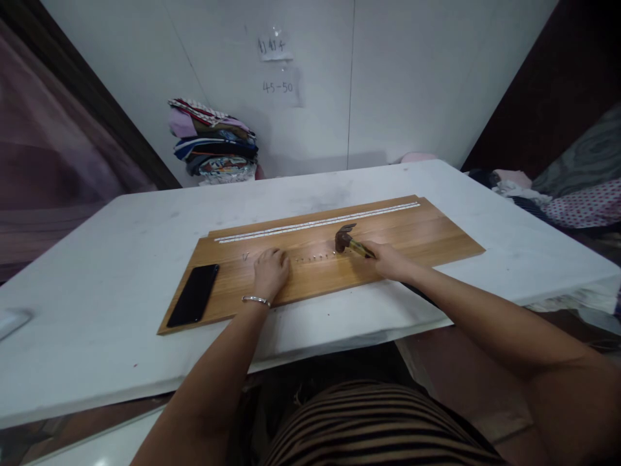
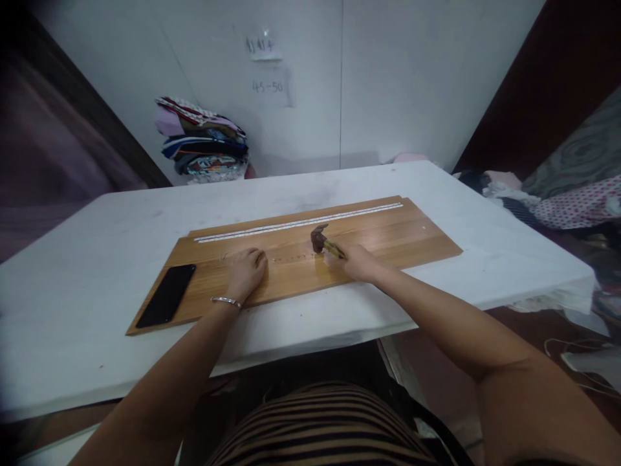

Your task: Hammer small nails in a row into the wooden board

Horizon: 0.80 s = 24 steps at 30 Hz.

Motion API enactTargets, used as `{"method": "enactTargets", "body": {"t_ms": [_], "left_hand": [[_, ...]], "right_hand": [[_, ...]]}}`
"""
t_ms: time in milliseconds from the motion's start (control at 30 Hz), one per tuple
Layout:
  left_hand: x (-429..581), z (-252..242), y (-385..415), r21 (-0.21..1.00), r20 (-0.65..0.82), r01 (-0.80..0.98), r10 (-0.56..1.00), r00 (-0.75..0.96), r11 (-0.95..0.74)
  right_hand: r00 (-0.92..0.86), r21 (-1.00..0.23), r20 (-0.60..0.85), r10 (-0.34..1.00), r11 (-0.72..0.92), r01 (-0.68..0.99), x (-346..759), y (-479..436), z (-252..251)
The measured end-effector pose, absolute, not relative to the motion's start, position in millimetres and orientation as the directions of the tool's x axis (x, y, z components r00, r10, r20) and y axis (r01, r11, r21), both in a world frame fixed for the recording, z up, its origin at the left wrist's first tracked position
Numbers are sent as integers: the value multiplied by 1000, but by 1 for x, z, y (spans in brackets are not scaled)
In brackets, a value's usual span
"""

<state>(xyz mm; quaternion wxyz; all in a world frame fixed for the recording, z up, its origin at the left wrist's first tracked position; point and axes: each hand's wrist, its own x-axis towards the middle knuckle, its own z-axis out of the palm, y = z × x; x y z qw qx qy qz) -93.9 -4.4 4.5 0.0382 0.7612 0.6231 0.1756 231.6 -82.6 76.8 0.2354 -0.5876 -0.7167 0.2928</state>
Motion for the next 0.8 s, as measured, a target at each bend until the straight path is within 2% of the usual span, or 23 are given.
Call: {"method": "enactTargets", "body": {"t_ms": [600, 800], "left_hand": [[-94, 0, -2, 292, 238, 931, 960, 149, -217], [-95, 1, -2, 293, 227, 930, 961, 158, -222]], "right_hand": [[-223, -695, 14, 975, 170, 699, 234, -80, 73], [-184, -692, -30, 982, 112, 713, 232, -82, 77]]}}
